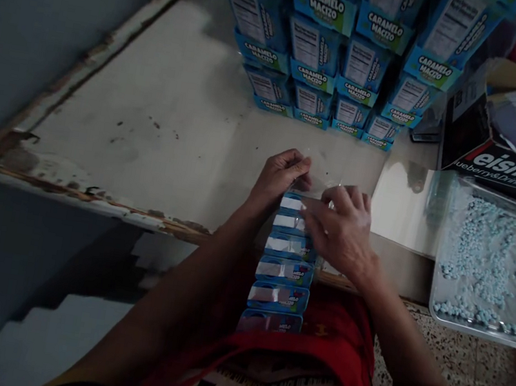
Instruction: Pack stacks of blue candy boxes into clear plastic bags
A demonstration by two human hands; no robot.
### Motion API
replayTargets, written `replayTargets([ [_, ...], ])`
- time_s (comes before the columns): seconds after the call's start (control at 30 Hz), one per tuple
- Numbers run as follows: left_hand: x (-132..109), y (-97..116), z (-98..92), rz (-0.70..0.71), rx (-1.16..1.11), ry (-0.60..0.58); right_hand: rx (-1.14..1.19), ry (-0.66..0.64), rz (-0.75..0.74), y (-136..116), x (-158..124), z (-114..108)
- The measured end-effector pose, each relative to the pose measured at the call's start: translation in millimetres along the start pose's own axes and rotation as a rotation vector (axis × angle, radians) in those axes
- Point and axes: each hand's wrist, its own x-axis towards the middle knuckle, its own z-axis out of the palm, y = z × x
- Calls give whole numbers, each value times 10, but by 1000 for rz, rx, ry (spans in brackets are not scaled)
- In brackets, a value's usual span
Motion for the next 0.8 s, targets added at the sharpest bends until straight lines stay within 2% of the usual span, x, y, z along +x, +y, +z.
replayTargets([
  [0.07,7,-7,3,-11,-14,6,-112,-75,-45,-67,-98,1],
  [0.13,8,-11,2,-11,-6,2,-193,-109,-24,-116,-153,42],
  [0.3,-8,-18,-13,31,9,-1,-271,-187,-18,-174,-67,114],
  [0.4,-26,-29,-36,61,-7,10,-164,-260,79,-124,0,105],
  [0.5,-105,-41,-103,101,-25,41,65,-233,227,-64,-46,104],
  [0.57,-233,-37,-178,125,3,100,87,-162,228,-51,-110,128],
  [0.67,-569,-11,-296,157,109,258,33,-82,191,-39,-154,191],
  [0.73,-873,5,-345,175,141,385,183,-71,241,10,-146,220],
  [0.8,-1209,-2,-364,169,112,472,442,-17,373,100,-166,215],
])
